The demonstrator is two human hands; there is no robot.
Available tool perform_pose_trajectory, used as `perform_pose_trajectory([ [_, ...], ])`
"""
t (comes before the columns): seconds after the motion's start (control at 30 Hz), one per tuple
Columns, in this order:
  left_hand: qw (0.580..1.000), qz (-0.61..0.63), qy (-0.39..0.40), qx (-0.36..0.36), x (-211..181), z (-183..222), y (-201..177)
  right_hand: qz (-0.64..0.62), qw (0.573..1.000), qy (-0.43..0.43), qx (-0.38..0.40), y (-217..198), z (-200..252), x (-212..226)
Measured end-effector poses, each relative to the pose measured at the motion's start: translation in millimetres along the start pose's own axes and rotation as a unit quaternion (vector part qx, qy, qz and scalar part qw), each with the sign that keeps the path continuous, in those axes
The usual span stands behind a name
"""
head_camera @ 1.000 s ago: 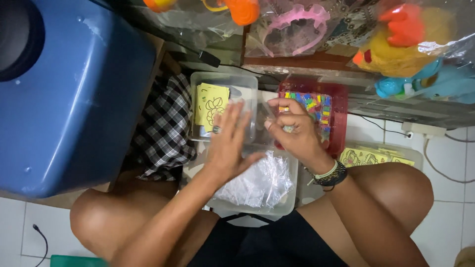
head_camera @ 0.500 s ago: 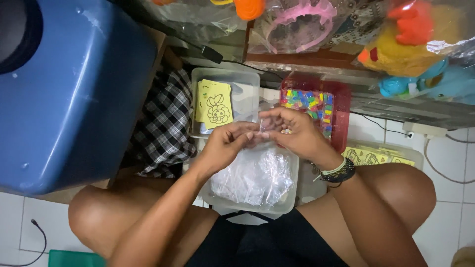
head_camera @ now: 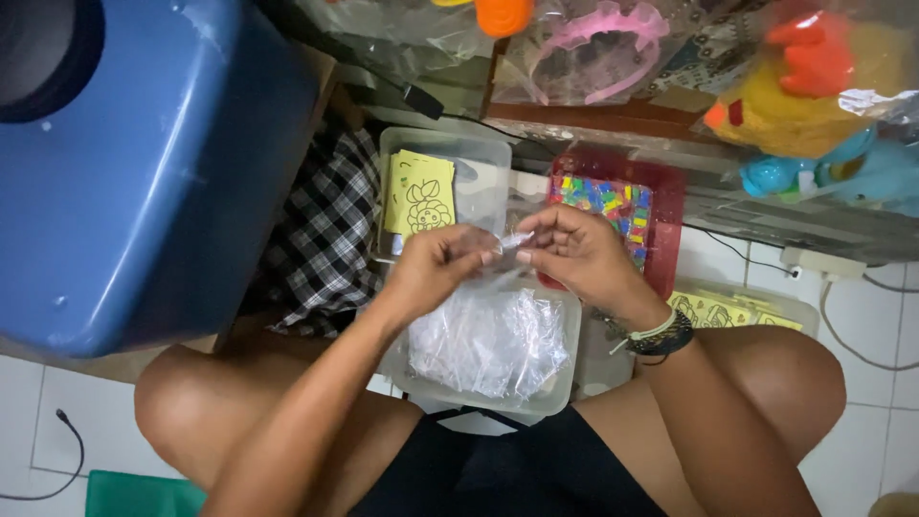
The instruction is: Packing individual yellow stickers and small colorful parts into small plastic bags.
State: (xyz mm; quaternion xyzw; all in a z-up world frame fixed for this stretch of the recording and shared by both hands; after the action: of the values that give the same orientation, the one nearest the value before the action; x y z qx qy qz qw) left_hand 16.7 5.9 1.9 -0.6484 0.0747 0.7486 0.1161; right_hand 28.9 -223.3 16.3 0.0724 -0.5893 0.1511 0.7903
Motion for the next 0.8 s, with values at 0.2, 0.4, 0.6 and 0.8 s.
perform_pose_trajectory([
  [0.2, 0.991, 0.012, 0.051, -0.119, -38.1, -7.5, -58.3, 0.026, 0.995, -0.075, -0.061, -13.6, -22.1, -5.3],
  [0.4, 0.987, 0.037, 0.068, -0.143, -49.5, -5.9, -81.5, 0.380, 0.909, -0.171, 0.029, 47.8, -75.4, -25.1],
  [0.6, 0.984, 0.018, 0.091, -0.153, -48.7, -3.5, -91.9, 0.521, 0.837, -0.158, 0.055, 109.1, -131.8, -66.7],
  [0.8, 0.984, 0.016, 0.090, -0.156, -48.0, -1.0, -92.2, 0.675, 0.714, -0.170, 0.073, 109.4, -149.7, -95.0],
])
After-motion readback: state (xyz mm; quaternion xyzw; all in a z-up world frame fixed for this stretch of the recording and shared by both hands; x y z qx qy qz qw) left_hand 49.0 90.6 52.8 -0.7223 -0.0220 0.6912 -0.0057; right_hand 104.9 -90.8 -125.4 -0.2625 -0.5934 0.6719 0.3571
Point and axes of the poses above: each hand's wrist, its own z-axis away from the middle knuckle, its own y-axis out of the palm, x = y × z, the point moved 1 cm from there along -z, towards the middle knuckle, and after that the axes turned 4 degrees about y, right-handed, at the moved point
